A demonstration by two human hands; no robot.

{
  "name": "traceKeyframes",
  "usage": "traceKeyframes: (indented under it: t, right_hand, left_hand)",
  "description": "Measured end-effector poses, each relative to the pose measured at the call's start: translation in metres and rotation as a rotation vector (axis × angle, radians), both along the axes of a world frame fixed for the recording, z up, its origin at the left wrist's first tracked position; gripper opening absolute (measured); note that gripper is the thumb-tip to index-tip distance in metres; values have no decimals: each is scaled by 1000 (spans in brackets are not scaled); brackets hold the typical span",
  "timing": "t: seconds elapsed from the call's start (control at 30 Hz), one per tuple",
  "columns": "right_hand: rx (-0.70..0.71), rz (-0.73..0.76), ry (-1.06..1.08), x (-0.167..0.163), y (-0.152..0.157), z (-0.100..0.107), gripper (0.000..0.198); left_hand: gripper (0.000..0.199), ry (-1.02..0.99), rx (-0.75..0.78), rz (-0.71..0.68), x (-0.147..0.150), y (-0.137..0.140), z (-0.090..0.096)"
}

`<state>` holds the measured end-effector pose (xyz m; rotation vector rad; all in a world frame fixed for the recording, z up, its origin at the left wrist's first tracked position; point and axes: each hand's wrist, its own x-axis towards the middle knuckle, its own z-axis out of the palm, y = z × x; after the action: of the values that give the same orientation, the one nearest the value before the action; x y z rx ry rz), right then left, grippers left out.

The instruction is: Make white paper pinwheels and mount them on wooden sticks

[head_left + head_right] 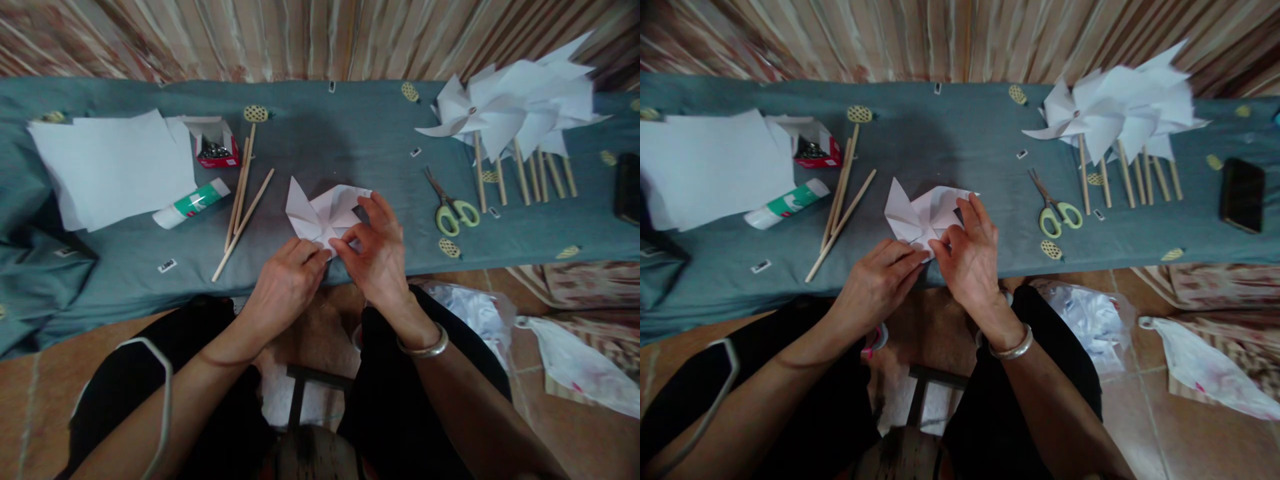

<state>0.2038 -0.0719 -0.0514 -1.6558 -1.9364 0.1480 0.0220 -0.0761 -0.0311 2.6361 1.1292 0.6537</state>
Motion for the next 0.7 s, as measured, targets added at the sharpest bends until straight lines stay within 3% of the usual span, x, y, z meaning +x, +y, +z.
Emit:
traceKeyframes:
  t: [0.47, 0.7]
  right_hand:
    - [91, 51, -59, -7, -3, 8, 6]
    - [-27, 88, -62, -10, -4, 17, 21]
  left_hand:
    - [20, -17, 9, -2, 1, -1, 0]
    - [20, -14, -8, -7, 1, -1, 2]
